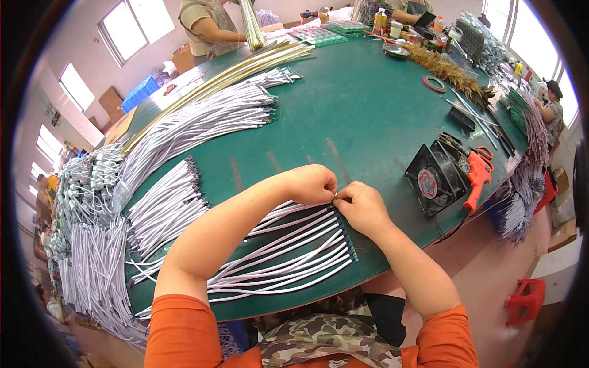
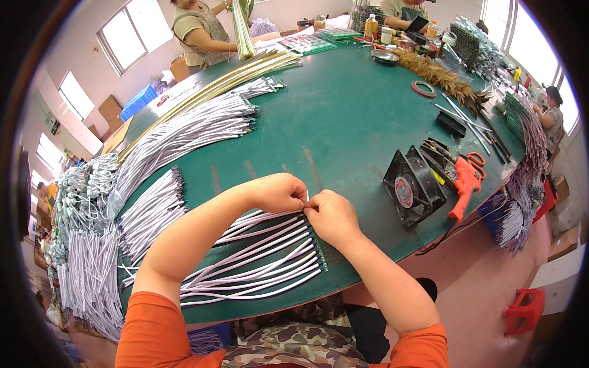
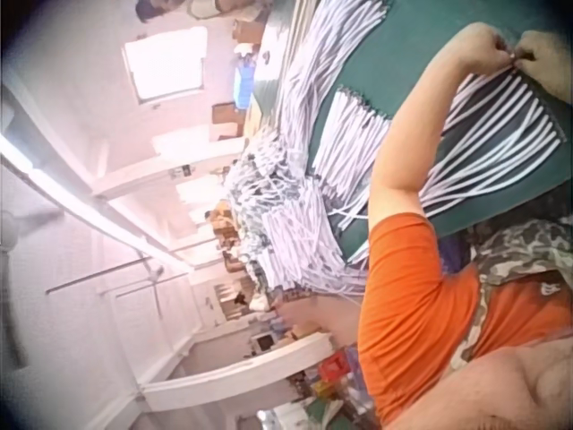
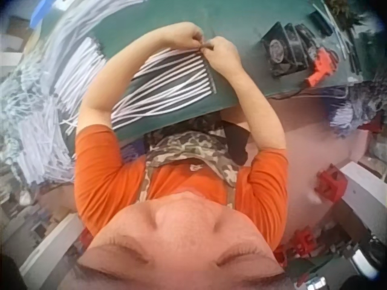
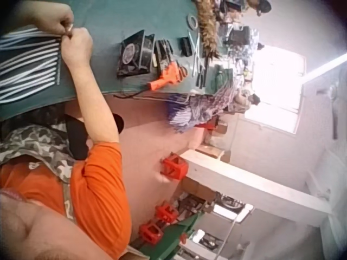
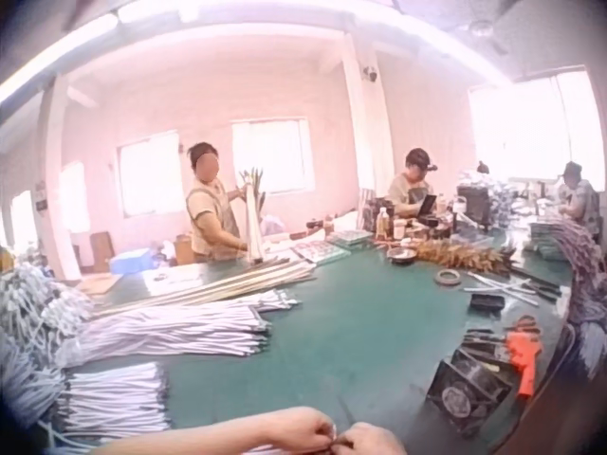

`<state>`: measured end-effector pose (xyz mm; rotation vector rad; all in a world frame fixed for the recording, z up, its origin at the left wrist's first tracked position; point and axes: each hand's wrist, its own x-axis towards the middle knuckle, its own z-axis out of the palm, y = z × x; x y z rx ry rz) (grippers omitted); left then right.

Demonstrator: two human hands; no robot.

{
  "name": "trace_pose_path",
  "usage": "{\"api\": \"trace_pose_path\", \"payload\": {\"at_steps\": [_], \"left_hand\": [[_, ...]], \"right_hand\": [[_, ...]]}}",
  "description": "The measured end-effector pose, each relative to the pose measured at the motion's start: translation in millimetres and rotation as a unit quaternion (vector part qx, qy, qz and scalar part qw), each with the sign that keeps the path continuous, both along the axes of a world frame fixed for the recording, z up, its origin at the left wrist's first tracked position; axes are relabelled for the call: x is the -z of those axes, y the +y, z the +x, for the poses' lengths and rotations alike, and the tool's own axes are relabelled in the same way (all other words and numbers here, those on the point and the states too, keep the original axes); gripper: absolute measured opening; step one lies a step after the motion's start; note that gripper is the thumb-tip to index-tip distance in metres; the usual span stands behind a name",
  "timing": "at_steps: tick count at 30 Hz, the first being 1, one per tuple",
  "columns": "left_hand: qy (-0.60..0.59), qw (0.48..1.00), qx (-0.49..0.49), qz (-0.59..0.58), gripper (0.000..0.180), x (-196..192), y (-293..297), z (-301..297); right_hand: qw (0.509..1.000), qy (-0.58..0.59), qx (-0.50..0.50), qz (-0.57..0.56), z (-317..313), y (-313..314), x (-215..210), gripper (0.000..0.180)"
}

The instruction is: The person solders wires onto LED circuit boards using a soldering iron, trims wires with scissors, and positions more LED strips across the table to solder their wires.

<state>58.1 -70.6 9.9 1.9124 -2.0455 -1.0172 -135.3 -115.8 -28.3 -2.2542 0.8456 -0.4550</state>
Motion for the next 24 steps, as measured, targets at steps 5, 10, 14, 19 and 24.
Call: {"api": "trace_pose_path", "payload": {"at_steps": [5, 10, 14, 19, 24], "left_hand": [[-0.025, 0.999, -0.002, 0.024, 0.021, -6.8, -5.4, -3.2], [-0.039, 0.998, 0.043, -0.013, 0.017, -2.5, -5.7, -5.6], [-0.051, 0.997, 0.035, -0.038, 0.014, 0.3, -3.1, -9.3], [-0.060, 0.995, -0.064, -0.037, 0.020, 1.9, 2.6, -15.5], [-0.019, 0.988, -0.155, 0.002, 0.023, 5.2, 0.5, -14.9]], "right_hand": [[1.000, 0.002, 0.000, -0.022, 0.3, -0.5, 2.9, 0.017], [1.000, -0.003, -0.004, -0.025, -1.0, 2.3, 1.3, 0.018], [1.000, -0.002, -0.001, -0.014, -0.7, 2.5, 1.9, 0.018], [0.999, 0.008, 0.025, -0.020, 4.9, 2.6, 3.6, 0.018], [0.999, 0.013, 0.022, -0.022, 9.2, -1.0, 3.5, 0.017]]}}
